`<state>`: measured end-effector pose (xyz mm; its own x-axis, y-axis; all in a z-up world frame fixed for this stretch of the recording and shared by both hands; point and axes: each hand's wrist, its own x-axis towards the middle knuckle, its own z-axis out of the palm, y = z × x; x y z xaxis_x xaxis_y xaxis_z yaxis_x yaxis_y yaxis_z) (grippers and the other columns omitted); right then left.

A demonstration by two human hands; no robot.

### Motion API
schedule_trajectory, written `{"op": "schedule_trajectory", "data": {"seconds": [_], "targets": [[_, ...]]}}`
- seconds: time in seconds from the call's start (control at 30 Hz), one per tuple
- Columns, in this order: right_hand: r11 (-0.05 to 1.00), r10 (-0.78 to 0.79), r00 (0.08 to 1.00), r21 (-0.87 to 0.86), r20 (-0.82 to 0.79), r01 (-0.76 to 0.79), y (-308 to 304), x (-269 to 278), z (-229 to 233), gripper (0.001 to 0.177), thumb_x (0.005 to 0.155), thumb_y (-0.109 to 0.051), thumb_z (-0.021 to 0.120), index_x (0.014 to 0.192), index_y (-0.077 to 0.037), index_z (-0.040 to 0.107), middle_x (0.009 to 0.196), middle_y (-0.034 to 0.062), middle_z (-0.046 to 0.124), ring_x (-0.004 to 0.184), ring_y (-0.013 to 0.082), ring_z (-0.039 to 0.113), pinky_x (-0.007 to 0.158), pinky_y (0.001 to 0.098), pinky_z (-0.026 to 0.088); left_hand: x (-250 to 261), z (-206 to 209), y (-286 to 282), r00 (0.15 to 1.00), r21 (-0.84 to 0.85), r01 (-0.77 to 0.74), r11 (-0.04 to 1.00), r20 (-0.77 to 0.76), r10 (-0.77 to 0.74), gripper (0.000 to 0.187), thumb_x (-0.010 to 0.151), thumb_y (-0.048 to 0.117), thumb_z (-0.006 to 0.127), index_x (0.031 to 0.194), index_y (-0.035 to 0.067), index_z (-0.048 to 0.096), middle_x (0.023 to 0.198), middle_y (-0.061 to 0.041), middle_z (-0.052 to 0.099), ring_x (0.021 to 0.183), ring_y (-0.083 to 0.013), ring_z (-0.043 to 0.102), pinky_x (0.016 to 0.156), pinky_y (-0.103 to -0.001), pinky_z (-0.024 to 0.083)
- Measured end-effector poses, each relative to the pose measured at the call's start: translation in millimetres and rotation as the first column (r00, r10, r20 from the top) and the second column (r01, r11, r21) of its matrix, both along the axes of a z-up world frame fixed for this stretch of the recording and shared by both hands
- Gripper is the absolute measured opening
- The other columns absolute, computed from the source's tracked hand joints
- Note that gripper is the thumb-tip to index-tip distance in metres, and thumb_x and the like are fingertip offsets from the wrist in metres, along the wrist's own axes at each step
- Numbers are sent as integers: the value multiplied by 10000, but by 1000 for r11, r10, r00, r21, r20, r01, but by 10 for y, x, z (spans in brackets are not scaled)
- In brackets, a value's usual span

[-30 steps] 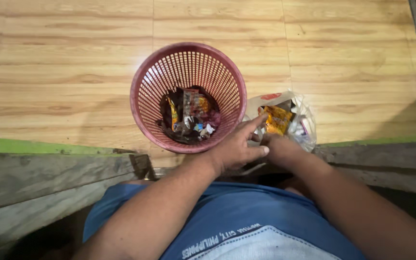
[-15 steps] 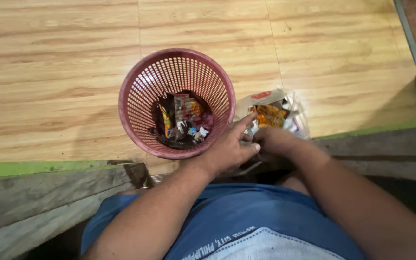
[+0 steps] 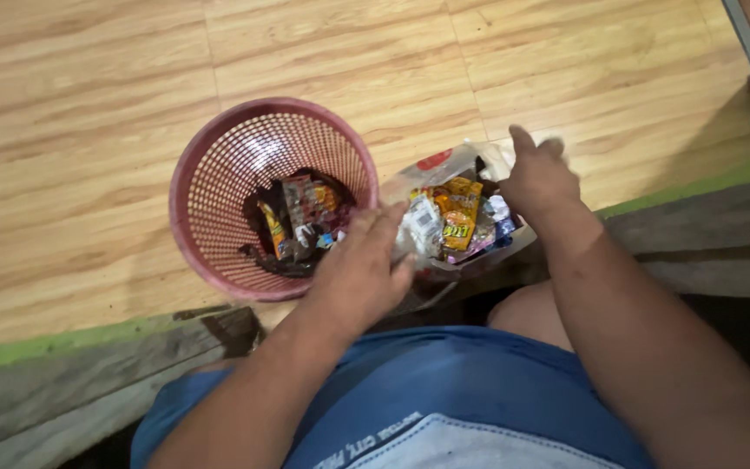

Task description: The person transfers small snack packets from a pink plastic basket into a clear plastic bag. They handle the packets one at a time, picking them up from the basket and placing them into the bag until the basket is empty.

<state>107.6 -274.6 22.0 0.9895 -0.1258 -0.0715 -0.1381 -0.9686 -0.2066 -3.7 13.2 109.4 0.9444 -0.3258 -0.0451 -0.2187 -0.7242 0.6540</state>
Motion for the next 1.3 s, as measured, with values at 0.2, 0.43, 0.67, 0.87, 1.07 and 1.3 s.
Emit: {"op": "schedule_trajectory", "data": {"seconds": [0.2, 0.43, 0.67, 0.87, 1.07, 1.3], "targets": [[945, -102, 989, 300, -105, 129, 55, 92, 191, 477, 864, -129, 594, 1334, -154, 671, 1248, 211, 679, 1179, 379, 627, 999, 454, 498, 284, 345, -426, 974, -5, 216, 976, 65, -216, 579, 898, 214, 695, 1432, 64, 527, 1328, -232, 611, 1236, -388, 587, 1041, -488, 461], [890, -143, 989, 435, -24, 139, 156, 135, 344, 476, 861, -64, 543, 1308, -142, 683, 1233, 201, 695, 1171, 355, 643, 1008, 419, 499, 843, -344, -1285, 877, 361, 428, 829, -386, -285, 634, 853, 204, 634, 1460, 77, 504, 1468, -235, 486, 1327, -436, 507, 1071, -543, 456], [891, -63, 982, 432, -180, 136, 331, 101, 478, 388, 825, -111, 628, 1200, -147, 720, 1170, 181, 708, 1095, 348, 666, 940, 421, 526, 1046, -1412, -1450, 934, 429, 346, 834, -244, -262, 601, 954, 277, 458, 1523, 88, 405, 1649, -192, 213, 1518, -447, 193, 1214, -621, 205], [825, -44, 995, 558, -93, 88, 406, 79, 469, 334, 828, -46, 572, 1099, -119, 754, 1037, 166, 730, 950, 329, 698, 851, 418, 546, 1048, -1923, -1456, 924, 426, 370, 826, -259, -280, 570, 968, 194, 442, 1514, 31, 421, 1646, -236, 259, 1490, -497, 256, 1184, -643, 255], [782, -113, 985, 600, -128, 167, 423, 130, 463, 298, 862, -54, 552, 1079, -109, 749, 982, 150, 744, 915, 291, 711, 849, 393, 560, 1007, -2029, -1500, 920, 392, 374, 840, -270, -283, 771, 855, 233, 561, 1556, 36, 311, 1627, -199, 237, 1456, -504, 268, 1145, -653, 277], [895, 27, 995, 441, 100, -69, 294, 94, 376, 385, 833, -40, 587, 1196, -82, 706, 1134, 210, 695, 1081, 373, 640, 943, 455, 503, 1163, -1380, -1381, 869, 397, 482, 781, -327, -371, 649, 877, 164, 571, 1498, 69, 407, 1609, -204, 305, 1416, -444, 382, 1153, -492, 361]]}}
